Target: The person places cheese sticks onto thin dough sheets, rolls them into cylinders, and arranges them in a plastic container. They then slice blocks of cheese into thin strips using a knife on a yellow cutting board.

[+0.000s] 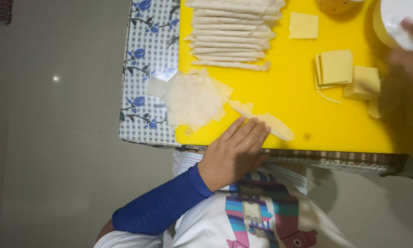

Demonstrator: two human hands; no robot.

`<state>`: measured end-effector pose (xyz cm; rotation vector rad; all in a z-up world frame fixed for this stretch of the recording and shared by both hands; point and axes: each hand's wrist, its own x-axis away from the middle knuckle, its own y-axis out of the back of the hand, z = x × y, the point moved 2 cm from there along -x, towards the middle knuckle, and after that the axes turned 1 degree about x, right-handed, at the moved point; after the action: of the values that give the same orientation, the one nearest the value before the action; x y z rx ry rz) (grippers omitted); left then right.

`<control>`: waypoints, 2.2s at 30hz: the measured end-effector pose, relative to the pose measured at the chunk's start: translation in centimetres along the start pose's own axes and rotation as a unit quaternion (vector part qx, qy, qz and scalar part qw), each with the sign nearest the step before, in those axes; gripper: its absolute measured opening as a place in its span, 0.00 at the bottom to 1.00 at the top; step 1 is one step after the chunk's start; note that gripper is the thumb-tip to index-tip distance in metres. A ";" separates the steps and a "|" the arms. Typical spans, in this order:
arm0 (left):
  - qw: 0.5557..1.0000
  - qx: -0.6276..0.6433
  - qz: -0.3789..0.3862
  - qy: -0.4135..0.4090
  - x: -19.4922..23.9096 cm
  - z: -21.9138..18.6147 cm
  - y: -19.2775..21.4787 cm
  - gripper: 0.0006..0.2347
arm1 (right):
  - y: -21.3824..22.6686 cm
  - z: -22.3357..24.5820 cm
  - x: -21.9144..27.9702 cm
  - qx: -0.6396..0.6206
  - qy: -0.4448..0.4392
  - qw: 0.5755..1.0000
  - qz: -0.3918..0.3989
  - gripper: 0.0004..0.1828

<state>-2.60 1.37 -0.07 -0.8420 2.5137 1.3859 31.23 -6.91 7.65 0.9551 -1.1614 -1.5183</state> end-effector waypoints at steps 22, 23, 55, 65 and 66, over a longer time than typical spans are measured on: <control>1.000 -0.025 -0.017 0.003 0.1 0.1 -0.3 0.25 | -7.1 9.1 5.5 0.219 0.165 0.950 0.149 0.65; 0.999 -0.026 -0.019 0.000 0.1 0.1 -0.4 0.25 | -7.0 8.9 5.9 0.219 0.157 0.952 0.147 0.66; 0.999 -0.016 -0.034 0.017 -0.1 0.1 -0.6 0.22 | -8.7 13.7 -2.8 0.029 0.267 0.954 0.137 0.55; 0.999 -0.027 -0.035 -0.007 0.1 0.1 -0.4 0.24 | -3.7 -2.0 -5.3 -0.102 -0.107 0.989 0.020 0.52; 0.999 -0.025 -0.034 -0.007 0.1 0.0 -0.4 0.24 | -3.8 -3.1 -5.9 -0.147 -0.145 0.978 0.007 0.51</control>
<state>-2.49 1.19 -0.40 -0.9162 2.4257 1.4338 34.70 -1.48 3.37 0.5376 -1.0990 -1.8003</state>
